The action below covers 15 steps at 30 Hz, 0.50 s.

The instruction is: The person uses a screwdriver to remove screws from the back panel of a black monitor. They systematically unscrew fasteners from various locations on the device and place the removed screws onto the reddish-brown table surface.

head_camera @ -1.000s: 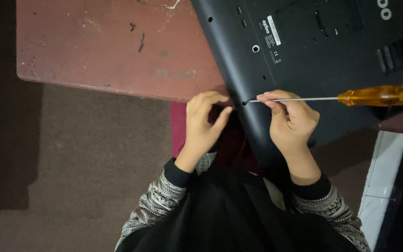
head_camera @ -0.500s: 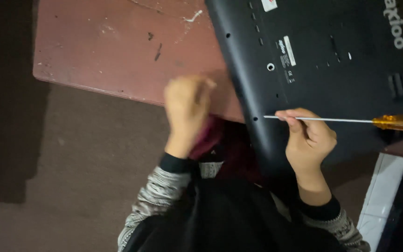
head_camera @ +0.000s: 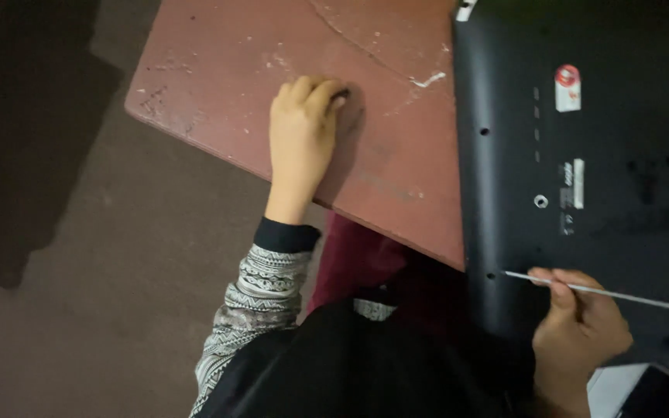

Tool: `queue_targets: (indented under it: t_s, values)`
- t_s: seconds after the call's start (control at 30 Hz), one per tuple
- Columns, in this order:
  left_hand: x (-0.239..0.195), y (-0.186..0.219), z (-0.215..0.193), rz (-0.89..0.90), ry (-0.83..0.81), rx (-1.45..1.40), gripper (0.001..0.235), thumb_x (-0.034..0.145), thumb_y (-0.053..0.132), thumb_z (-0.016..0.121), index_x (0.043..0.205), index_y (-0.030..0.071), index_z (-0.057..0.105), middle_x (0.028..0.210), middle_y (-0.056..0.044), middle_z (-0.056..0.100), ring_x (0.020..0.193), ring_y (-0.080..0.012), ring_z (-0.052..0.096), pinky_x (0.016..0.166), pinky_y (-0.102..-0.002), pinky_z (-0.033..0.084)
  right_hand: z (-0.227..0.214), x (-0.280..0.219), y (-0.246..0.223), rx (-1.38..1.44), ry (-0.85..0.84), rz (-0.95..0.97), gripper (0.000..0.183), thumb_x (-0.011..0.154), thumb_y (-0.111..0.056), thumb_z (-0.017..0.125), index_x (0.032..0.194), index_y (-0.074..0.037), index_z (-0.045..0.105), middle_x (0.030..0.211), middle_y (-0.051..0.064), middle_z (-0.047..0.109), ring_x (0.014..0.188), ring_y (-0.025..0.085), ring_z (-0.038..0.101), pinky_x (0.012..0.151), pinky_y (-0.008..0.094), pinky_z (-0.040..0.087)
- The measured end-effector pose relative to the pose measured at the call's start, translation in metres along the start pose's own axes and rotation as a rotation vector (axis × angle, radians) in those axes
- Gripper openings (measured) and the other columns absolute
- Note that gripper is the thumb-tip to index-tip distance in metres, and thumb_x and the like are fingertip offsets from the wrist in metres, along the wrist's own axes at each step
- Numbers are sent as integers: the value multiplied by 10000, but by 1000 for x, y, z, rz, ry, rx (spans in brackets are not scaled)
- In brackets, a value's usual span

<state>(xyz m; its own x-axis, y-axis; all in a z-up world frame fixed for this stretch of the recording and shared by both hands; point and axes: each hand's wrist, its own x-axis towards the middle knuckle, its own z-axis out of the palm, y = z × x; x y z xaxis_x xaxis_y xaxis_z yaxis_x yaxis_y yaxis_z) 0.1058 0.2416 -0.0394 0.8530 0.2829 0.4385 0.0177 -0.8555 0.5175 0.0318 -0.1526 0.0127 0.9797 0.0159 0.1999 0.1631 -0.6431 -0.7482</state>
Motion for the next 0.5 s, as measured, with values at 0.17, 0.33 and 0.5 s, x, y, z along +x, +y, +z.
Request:
queue_targets:
  t_s: [0.17,0.33,0.5]
  values:
    - [-1,1,-3,-80,-48,-22,184,1002,78,616,1168,73,694,1106,-81,656,888,-324,549,764,-438,433,3,0,-4,24,-32,19,41,1215,104,597,1187,134,601,1083,263,698,997,332,718,1006,387,581]
    - [0,-1,-3,-86,-61,-99,231,969,-8,613,1186,62,651,997,-102,657,841,-309,546,754,-415,428,6,1,9,134,-4,-9,39,1184,134,579,1157,157,595,1048,287,676,954,350,707,973,408,601]
    - [-4,2,6,-91,69,-76,350,1003,-98,561,1334,16,563,1293,-215,608,1174,-391,626,970,-464,533,-2,-6,-11,81,11,66,112,1171,-43,566,1136,60,592,1036,208,703,945,266,703,944,323,529]
